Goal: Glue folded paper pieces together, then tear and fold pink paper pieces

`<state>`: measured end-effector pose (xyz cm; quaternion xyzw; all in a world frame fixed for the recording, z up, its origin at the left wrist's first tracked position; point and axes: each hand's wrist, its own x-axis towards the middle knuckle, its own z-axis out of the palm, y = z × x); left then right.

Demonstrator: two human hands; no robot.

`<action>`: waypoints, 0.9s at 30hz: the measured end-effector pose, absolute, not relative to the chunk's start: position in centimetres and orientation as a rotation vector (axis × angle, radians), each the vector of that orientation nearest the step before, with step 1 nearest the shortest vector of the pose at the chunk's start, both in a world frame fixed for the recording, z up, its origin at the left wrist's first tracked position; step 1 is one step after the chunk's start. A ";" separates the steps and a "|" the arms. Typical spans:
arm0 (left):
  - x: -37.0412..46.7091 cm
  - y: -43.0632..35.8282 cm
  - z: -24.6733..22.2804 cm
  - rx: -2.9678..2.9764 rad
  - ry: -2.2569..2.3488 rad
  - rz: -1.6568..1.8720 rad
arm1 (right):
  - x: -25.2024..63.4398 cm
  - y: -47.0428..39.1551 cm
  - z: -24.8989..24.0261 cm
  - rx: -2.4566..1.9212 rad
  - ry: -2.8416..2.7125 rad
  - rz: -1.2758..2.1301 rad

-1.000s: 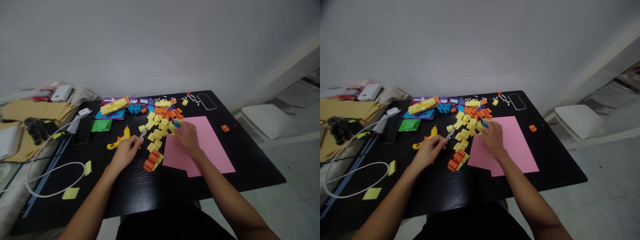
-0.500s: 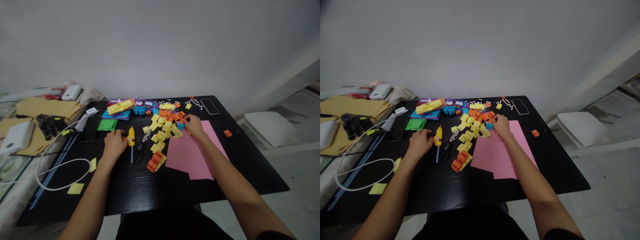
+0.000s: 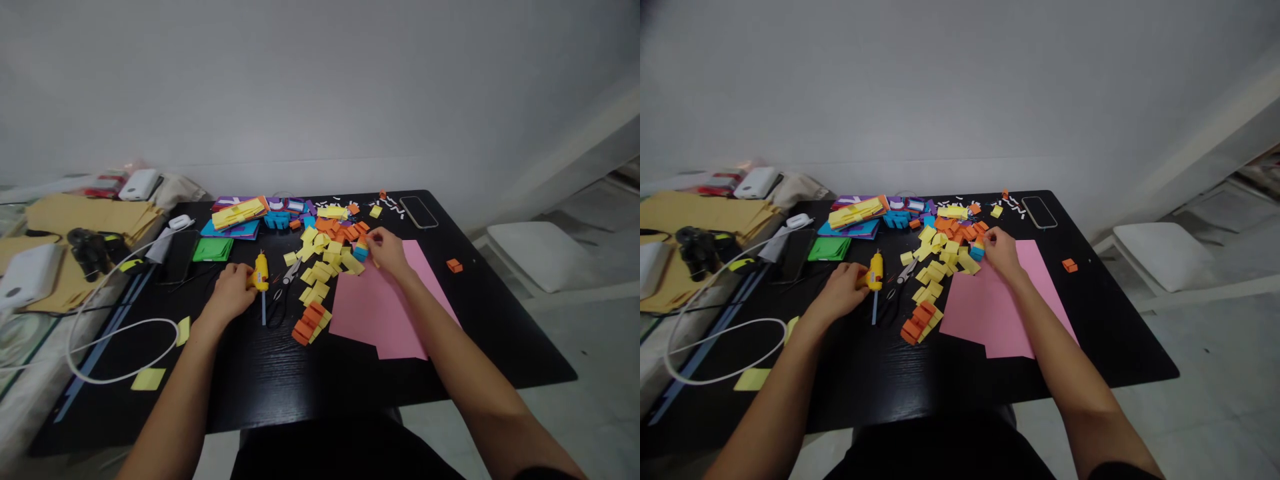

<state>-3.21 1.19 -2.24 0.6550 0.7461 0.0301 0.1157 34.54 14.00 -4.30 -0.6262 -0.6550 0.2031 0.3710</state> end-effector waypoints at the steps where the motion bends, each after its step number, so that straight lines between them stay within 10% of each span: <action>1: -3.4 1.2 -2.3 1.908 2.183 0.107 | 34.6 13.9 -4.1 -1.576 -1.595 0.567; 13: -1.6 0.3 -0.3 1.869 1.895 1.082 | 32.7 9.1 0.7 -1.094 -1.004 1.312; 27: 3.2 -2.3 1.0 2.224 1.263 0.788 | 27.6 2.9 -2.8 -1.006 -0.951 1.685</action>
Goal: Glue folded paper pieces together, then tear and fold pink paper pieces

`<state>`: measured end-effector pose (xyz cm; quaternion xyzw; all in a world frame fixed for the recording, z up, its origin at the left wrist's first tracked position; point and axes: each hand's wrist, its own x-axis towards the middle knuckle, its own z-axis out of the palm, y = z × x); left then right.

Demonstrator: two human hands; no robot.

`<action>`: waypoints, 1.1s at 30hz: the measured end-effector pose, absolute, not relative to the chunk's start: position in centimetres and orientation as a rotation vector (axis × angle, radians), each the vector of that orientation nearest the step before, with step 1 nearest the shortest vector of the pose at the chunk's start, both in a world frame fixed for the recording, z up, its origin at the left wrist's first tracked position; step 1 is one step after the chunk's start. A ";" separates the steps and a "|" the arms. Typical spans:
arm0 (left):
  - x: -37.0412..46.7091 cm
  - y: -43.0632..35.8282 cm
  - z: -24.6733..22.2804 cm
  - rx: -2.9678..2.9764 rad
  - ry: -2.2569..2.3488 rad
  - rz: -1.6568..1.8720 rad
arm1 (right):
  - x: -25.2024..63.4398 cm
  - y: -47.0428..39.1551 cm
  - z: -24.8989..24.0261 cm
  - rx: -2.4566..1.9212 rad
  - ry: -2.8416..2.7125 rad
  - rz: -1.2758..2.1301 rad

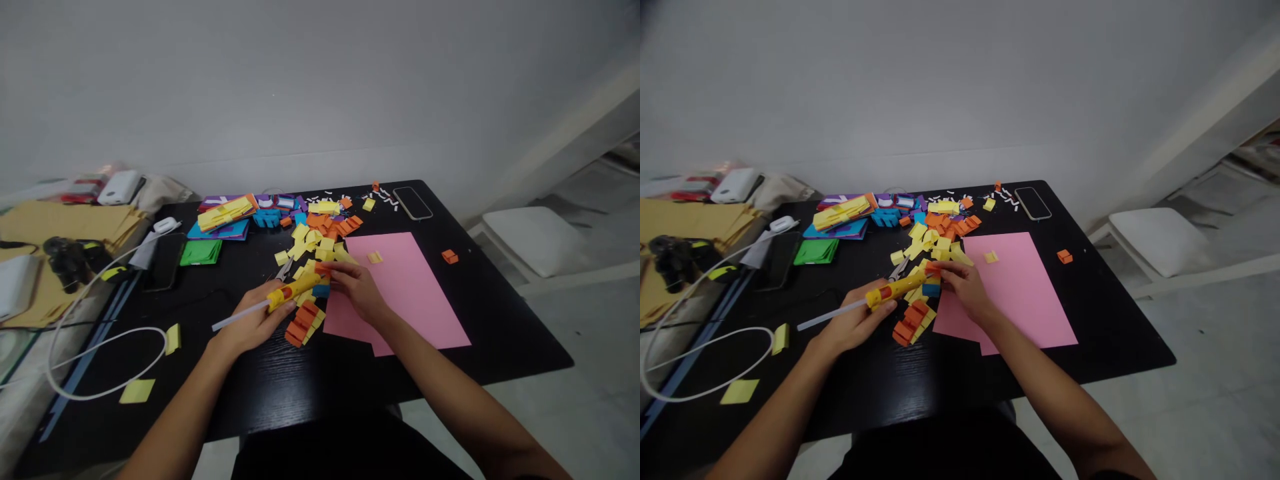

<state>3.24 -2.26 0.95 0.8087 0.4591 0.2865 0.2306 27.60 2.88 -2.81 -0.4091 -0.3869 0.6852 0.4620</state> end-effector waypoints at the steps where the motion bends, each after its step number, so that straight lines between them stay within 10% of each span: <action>1: 3.3 -2.3 0.8 2.236 1.251 0.775 | 27.6 2.8 -2.8 -1.007 -0.956 1.681; 33: 2.8 -1.8 1.1 2.322 1.363 0.757 | 27.8 2.5 -2.4 -0.947 -1.018 1.628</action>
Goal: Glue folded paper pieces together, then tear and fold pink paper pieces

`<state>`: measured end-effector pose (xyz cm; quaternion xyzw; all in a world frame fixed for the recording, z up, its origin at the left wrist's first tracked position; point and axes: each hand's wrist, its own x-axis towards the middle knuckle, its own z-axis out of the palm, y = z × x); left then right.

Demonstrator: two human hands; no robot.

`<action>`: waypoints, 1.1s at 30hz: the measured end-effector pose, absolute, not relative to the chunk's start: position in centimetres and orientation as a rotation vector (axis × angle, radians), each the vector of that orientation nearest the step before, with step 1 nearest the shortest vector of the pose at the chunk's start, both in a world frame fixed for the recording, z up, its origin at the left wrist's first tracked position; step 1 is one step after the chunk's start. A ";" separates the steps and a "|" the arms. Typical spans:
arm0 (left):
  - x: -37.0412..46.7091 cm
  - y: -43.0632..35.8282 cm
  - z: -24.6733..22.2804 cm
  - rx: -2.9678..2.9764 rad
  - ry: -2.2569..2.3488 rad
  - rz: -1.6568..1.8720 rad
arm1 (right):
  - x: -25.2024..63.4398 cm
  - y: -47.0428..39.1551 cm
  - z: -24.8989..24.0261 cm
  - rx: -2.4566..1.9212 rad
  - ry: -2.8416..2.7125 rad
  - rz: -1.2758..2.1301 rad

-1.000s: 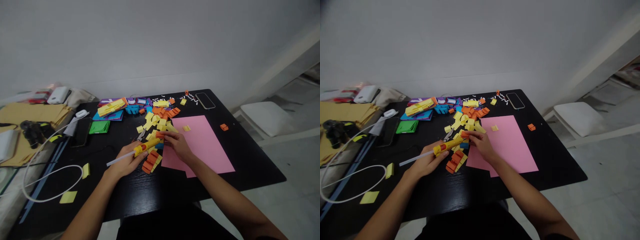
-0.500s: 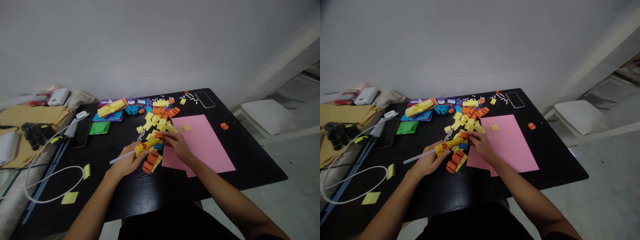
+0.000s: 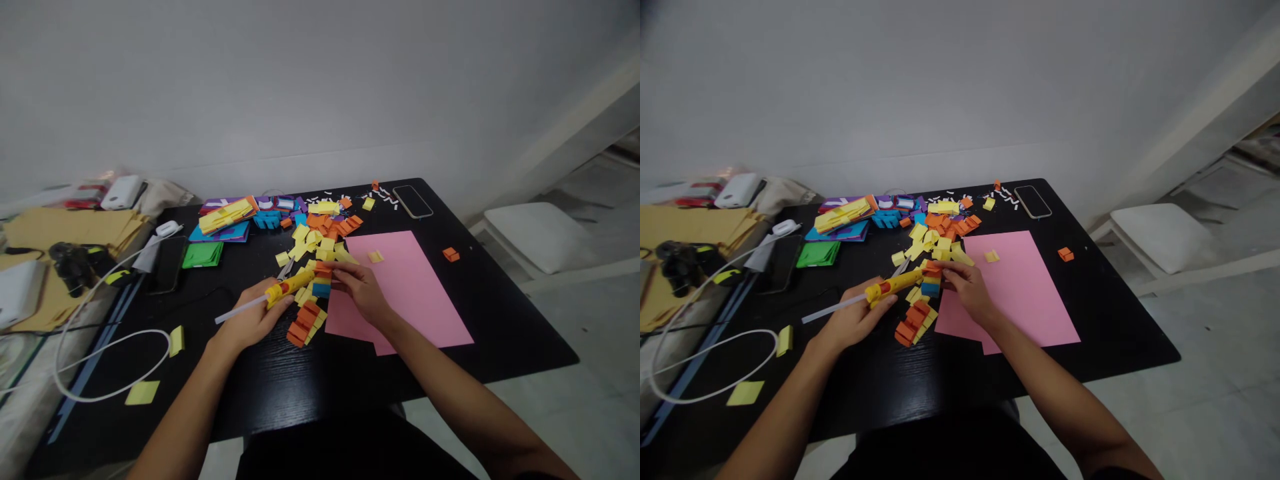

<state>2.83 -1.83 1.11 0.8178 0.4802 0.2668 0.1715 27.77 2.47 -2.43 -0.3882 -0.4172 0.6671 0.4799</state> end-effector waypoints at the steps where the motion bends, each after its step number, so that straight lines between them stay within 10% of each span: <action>1: 2.8 -1.8 1.1 2.316 1.367 0.749 | 27.8 2.5 -2.4 -0.950 -1.015 1.628; 33: -3.1 0.6 -0.3 2.112 2.269 0.129 | 27.5 2.2 -2.7 -1.027 -0.986 1.553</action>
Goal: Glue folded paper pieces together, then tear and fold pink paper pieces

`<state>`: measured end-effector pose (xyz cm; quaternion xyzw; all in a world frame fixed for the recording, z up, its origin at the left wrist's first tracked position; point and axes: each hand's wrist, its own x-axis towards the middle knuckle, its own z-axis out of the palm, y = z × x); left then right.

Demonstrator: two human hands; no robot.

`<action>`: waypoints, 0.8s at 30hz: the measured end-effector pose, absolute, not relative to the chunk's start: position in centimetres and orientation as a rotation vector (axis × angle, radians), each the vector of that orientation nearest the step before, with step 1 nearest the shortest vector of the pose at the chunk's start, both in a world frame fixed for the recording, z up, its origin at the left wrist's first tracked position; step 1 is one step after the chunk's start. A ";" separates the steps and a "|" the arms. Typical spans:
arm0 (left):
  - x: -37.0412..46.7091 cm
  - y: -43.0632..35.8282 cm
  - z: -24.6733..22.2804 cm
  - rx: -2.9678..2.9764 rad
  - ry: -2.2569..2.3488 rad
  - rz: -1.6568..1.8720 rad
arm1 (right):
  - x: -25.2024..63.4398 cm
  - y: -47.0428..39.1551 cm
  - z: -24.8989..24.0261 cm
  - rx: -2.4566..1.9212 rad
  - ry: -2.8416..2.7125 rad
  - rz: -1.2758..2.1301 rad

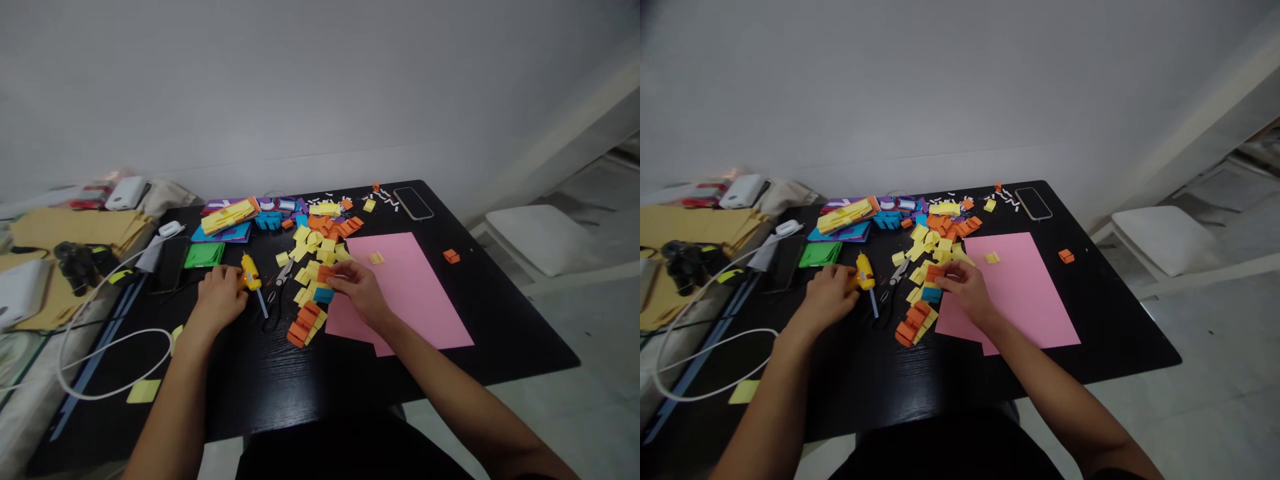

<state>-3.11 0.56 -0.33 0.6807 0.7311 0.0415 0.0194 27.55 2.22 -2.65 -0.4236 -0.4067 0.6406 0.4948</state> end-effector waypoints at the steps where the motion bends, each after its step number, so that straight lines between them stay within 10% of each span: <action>1: -2.4 0.3 0.1 2.146 2.264 0.282 | 27.5 2.1 -2.6 -1.026 -0.988 1.547; 5: 2.3 -0.9 1.5 2.056 1.789 0.949 | 27.1 1.7 -2.5 -1.012 -1.014 1.561; 16: 7.0 -2.2 0.0 1.653 1.393 0.908 | 26.1 0.6 -2.3 -0.971 -1.185 1.577; 24: -0.4 0.4 0.1 1.948 2.375 0.391 | 26.4 0.6 -2.3 -0.958 -1.159 1.380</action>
